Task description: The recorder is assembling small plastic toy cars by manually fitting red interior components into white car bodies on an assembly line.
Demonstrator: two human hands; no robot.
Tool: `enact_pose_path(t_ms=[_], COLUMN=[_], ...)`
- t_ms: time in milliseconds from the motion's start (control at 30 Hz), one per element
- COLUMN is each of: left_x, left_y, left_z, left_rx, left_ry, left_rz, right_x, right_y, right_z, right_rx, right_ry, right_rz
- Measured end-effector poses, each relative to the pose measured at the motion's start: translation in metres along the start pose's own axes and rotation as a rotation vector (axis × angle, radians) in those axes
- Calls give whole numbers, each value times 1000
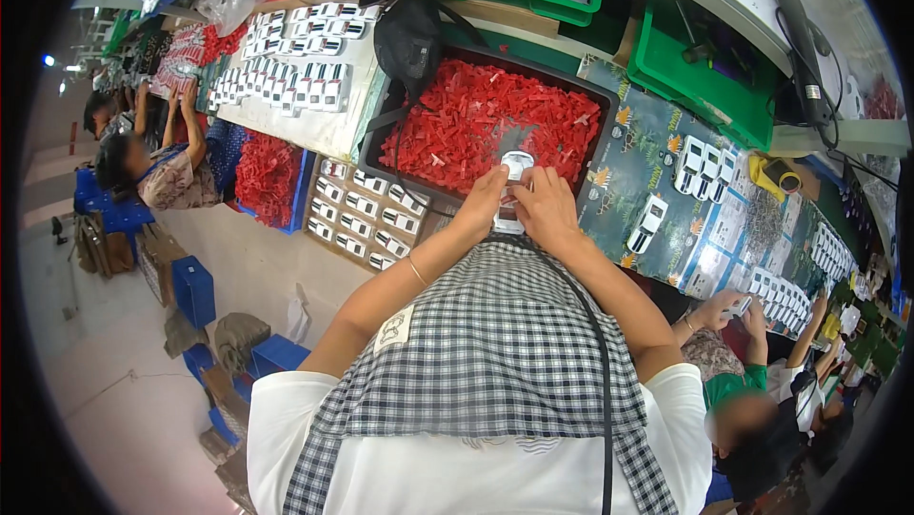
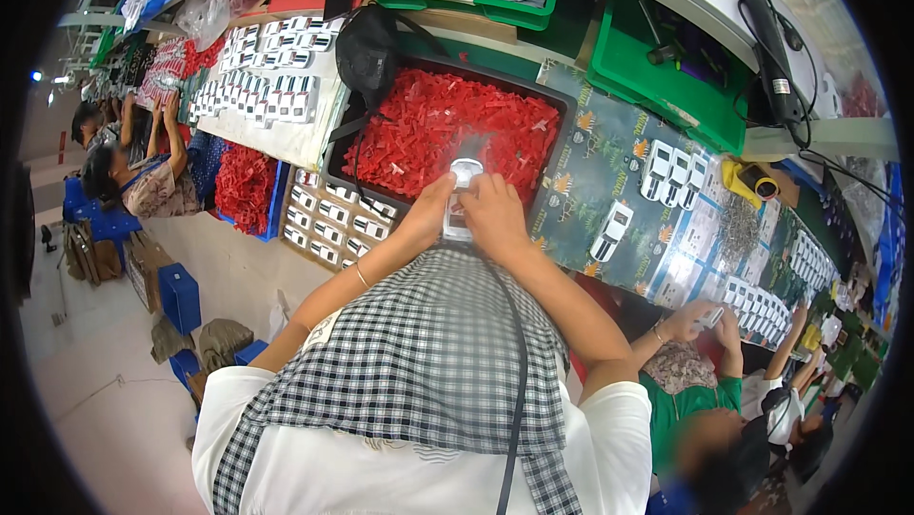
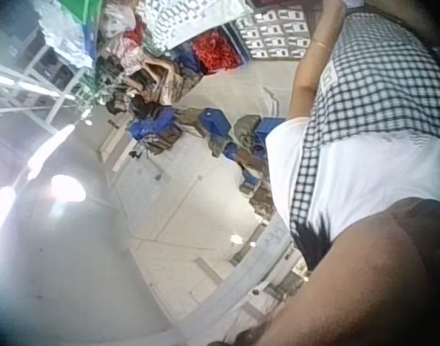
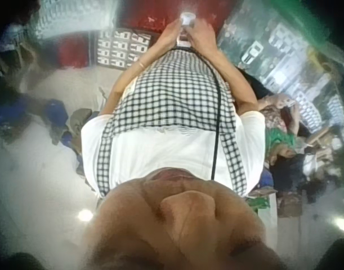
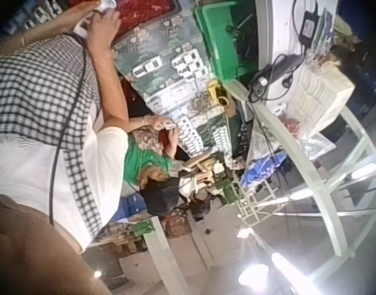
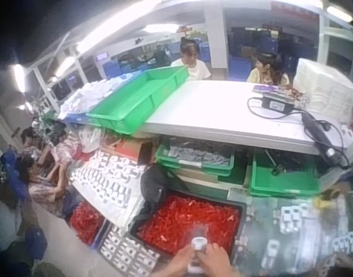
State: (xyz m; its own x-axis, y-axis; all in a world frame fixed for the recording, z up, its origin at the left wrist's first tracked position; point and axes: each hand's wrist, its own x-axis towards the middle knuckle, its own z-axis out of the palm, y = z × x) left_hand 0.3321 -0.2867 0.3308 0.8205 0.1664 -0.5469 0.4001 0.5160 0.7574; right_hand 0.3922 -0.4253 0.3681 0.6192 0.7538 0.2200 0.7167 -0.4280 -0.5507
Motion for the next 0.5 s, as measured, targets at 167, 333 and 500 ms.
enact_pose_path(t_ms=[167,333,500], left_x=[-10,-21,-29], left_y=[6,9,13], left_z=[3,5,9], left_rx=[-25,-36,22], left_ry=[4,-11,0], left_rz=[-1,16,136], right_x=[-6,-2,-1], right_y=[1,-10,-15], right_z=[12,3,4], right_rx=[19,45,51], right_ry=[106,251,295], right_rz=[-25,4,-5])
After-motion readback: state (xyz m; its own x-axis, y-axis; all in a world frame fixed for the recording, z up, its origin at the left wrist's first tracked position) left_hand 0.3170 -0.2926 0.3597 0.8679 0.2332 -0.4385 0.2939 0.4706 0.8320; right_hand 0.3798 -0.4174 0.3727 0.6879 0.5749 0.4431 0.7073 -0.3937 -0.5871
